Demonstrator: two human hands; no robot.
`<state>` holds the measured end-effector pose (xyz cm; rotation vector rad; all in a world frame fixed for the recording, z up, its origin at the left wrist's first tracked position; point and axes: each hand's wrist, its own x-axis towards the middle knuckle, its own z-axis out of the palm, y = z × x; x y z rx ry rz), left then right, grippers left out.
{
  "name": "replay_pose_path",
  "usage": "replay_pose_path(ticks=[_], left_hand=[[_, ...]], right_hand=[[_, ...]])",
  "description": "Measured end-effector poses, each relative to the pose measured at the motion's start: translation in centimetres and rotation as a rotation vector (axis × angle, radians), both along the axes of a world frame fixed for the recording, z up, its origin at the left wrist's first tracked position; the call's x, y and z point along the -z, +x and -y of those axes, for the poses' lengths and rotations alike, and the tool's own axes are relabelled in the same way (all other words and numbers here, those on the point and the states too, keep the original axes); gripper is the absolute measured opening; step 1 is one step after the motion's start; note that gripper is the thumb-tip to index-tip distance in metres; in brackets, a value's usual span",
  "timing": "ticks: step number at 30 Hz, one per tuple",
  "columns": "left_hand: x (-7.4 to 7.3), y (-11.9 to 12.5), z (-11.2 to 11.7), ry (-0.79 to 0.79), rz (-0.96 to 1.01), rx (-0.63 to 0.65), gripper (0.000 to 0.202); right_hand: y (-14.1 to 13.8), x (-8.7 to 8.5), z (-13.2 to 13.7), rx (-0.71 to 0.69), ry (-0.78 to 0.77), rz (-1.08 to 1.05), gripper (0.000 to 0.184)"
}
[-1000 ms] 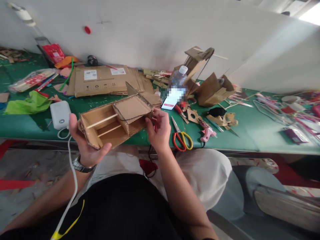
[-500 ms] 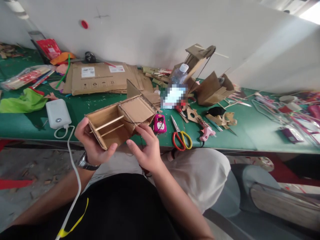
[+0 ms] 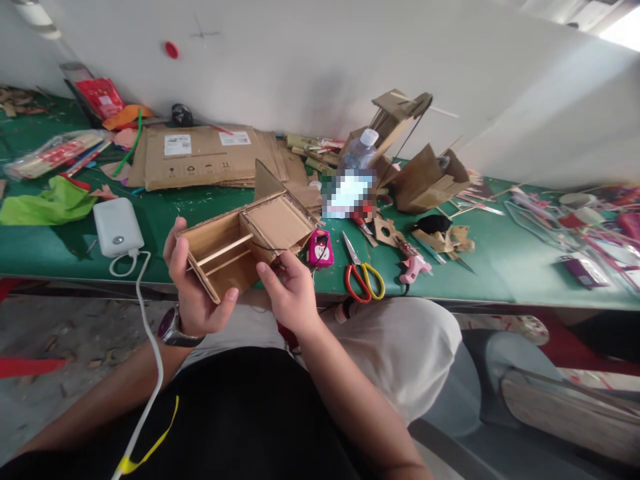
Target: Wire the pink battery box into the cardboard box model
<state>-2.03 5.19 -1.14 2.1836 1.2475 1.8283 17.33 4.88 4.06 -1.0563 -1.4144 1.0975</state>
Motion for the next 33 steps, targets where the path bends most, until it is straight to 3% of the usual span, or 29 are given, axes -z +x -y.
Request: replay_pose_path(ticks=[6, 9, 16, 25, 33], left_hand=[[-0.8, 0.1, 0.1, 0.061, -0.078, 0.021, 0.142], [-1.3, 0.4, 0.2, 0.063, -0.077, 0.021, 0.135], [-2.1, 0.8, 0.2, 0.058, -0.080, 0.030, 0.125], [-1.8, 0.9, 0.1, 0.064, -0.075, 0.012, 0.120], [-2.1, 1.4, 0.1, 0.066, -0.049, 0.003, 0.104]], right_hand=[[-0.5, 0.0, -0.1, -0.065, -0.136, -0.151, 0.037], [-0.7, 0.2, -0.2, -0.087, -0.169, -0.163, 0.042], [-1.0, 0.4, 0.2, -0.031, -0.132, -0.143, 0.038], [-1.2, -0.1, 0.5, 0.035, -0.022, 0.000, 0.034], [-2.7, -0.1, 2.1, -0.016, -0.032, 0.083, 0.035]])
